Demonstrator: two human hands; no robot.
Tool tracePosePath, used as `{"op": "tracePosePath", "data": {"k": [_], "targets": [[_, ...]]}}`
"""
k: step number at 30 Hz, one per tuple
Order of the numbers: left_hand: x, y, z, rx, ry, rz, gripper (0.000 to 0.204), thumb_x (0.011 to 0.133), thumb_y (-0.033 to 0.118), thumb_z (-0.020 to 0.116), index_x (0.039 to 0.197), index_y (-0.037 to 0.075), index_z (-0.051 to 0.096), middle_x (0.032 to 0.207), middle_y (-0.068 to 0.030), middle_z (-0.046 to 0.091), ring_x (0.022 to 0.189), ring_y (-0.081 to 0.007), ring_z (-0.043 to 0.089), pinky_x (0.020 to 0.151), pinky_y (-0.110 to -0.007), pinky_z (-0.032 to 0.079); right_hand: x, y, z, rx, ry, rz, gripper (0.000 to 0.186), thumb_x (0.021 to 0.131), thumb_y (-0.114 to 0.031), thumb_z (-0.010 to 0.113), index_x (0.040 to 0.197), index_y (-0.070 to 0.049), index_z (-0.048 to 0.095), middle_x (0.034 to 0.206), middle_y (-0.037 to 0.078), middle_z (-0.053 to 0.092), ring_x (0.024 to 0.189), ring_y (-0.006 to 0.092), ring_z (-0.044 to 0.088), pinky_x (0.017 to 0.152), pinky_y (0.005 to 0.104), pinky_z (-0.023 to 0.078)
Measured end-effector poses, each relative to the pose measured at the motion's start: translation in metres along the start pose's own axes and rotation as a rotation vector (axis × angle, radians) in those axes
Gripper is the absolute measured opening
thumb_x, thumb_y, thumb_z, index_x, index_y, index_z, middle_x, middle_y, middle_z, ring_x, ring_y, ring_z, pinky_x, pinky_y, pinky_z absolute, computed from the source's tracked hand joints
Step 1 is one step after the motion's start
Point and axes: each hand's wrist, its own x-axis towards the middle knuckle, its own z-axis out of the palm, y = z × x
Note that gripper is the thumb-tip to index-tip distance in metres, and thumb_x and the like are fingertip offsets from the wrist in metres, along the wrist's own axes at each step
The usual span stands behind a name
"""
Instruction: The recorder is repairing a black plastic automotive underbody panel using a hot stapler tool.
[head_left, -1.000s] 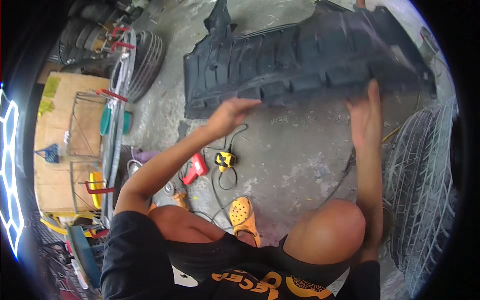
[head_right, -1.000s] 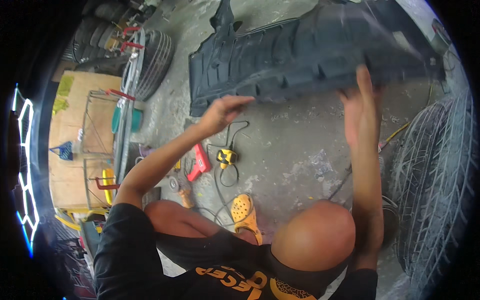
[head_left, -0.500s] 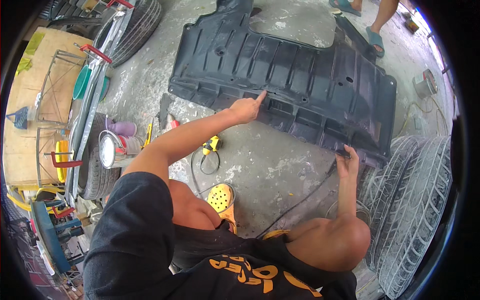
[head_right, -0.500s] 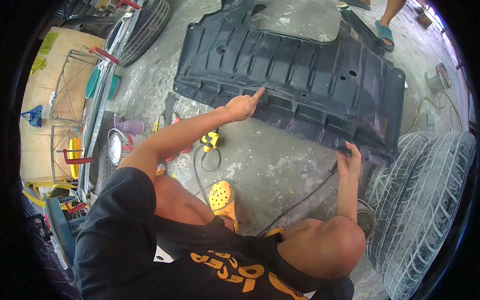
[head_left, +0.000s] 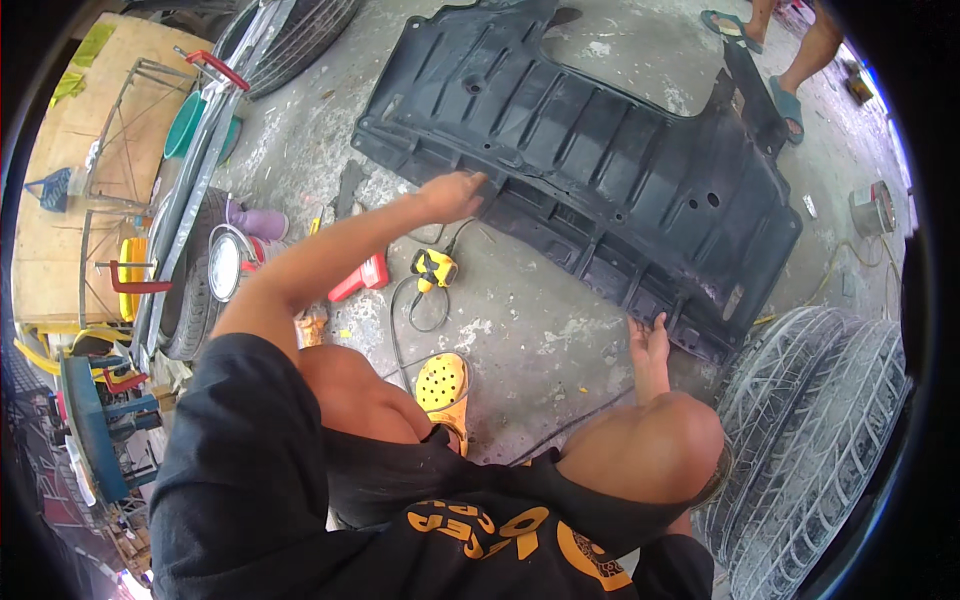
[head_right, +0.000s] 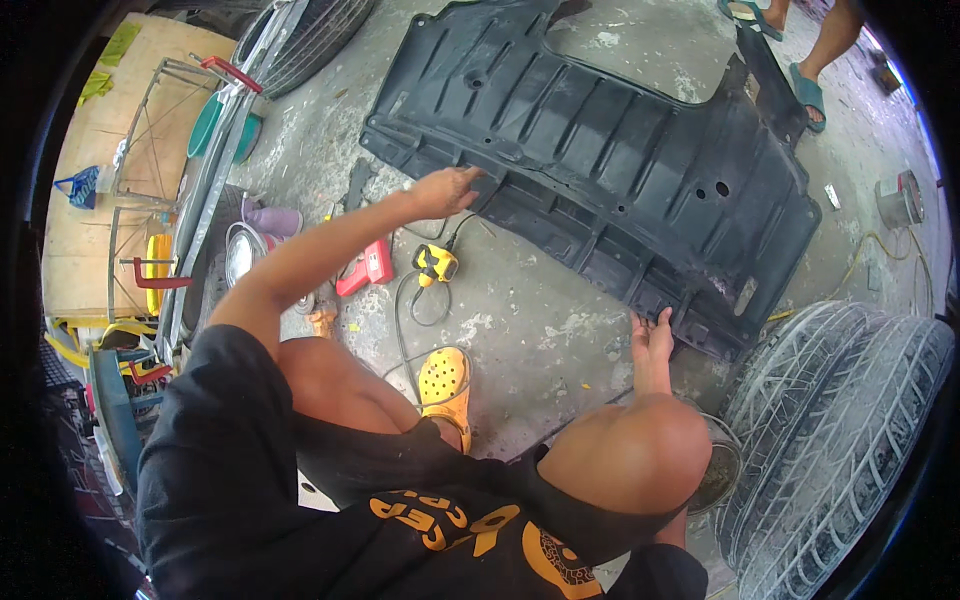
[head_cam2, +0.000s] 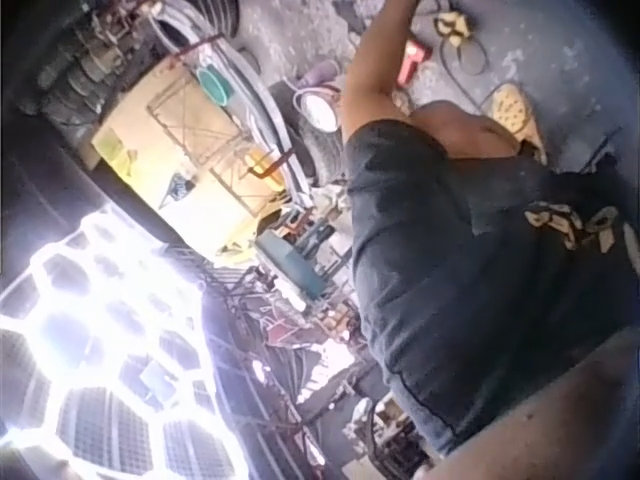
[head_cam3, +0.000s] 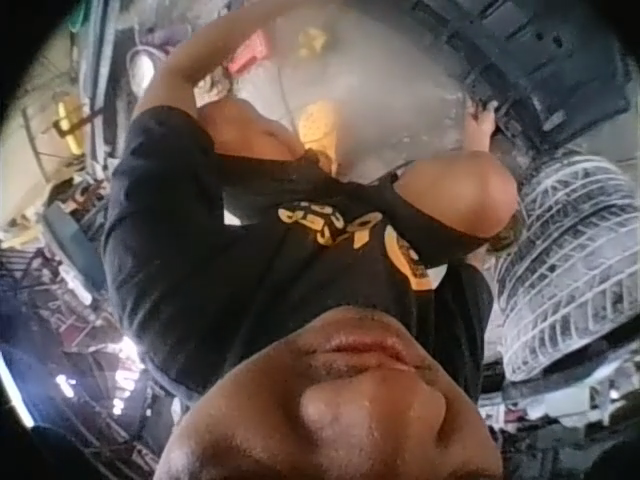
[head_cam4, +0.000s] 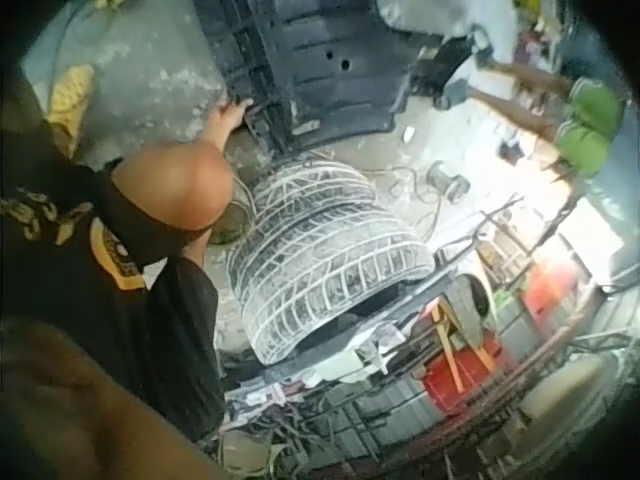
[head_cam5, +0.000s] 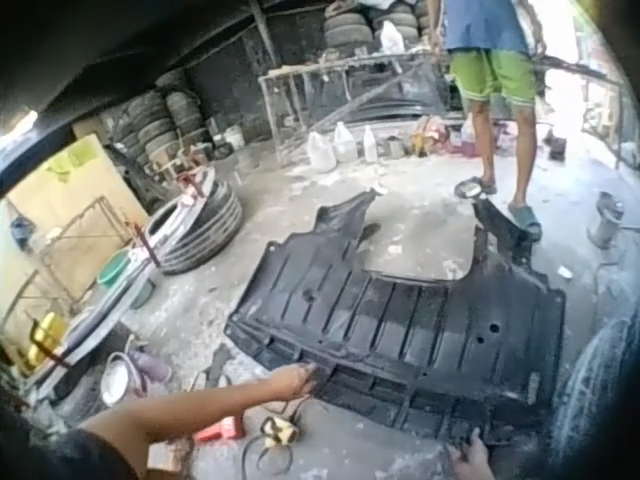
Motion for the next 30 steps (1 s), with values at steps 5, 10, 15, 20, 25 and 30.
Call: {"op": "tracePosePath", "data": {"k": [5,10,15,20,25,30], "targets": [[0.003,0.012,-0.008,0.164,-0.045,0.177,0.056,0.096,0.03,0.061,0.14,-0.001,0.045,0.129,-0.0206,0.052,0.116,-0.0388,0.056,0.092,-0.047,0.049,-0.028,-0.022,-0.01,-0.219,-0.044,0.276,0.071,0.1,-0.044,0.057,0.146,0.006,0.033,0.143,0.027,0.046,0.134,0.038,0.048,0.112,0.0527,0.043],[0.009,0.008,0.036,0.094,0.233,0.091,0.053,0.098,0.025,0.058,0.142,-0.001,0.045,0.129,-0.0193,0.051,0.114,-0.0373,0.055,0.094,-0.047,0.047,-0.11,-0.053,0.096,-1.159,-0.41,0.51,0.064,0.095,-0.046,0.067,0.129,0.007,0.056,0.121,0.02,0.064,0.113,0.0321,0.063,0.097,0.0431,0.053],[0.055,0.05,0.052,0.136,0.29,0.082,0.051,0.096,0.016,0.056,0.143,0.001,0.045,0.129,-0.0165,0.051,0.114,-0.0339,0.053,0.096,-0.046,0.044,-0.089,-0.106,0.202,-1.885,-0.62,0.073,0.049,0.089,-0.037,0.074,0.118,0.002,0.069,0.112,0.014,0.071,0.098,0.0198,0.068,0.083,0.0325,0.057],[0.066,0.01,0.058,0.103,0.351,0.196,0.048,0.092,0.012,0.057,0.14,0.007,0.051,0.128,-0.0101,0.053,0.117,-0.0316,0.051,0.096,-0.046,0.044,-0.01,-0.033,0.25,-2.287,-0.992,-0.652,0.054,0.084,-0.029,0.076,0.127,0.001,0.063,0.127,0.02,0.064,0.115,0.0323,0.063,0.097,0.0407,0.051],[0.065,0.019,0.062,0.038,0.352,0.185,0.043,0.092,0.01,0.057,0.135,0.006,0.057,0.125,-0.0097,0.054,0.115,-0.0307,0.052,0.094,-0.045,0.045,0.002,0.073,0.203,-2.394,-0.797,-1.168,0.083,0.088,-0.037,0.072,0.155,-0.009,0.033,0.161,0.006,0.032,0.151,0.0373,0.02,0.119,0.0576,0.026],[0.059,0.007,0.06,-0.057,0.335,0.305,0.035,0.091,0.019,0.066,0.122,0.004,0.067,0.116,-0.0086,0.057,0.109,-0.0291,0.055,0.092,-0.042,0.046,-0.006,0.105,0.179,-2.213,-0.674,-1.306,0.07,0.088,-0.03,0.071,0.15,-0.012,0.043,0.151,0.005,0.045,0.137,0.0329,0.04,0.116,0.0532,0.028]]}}
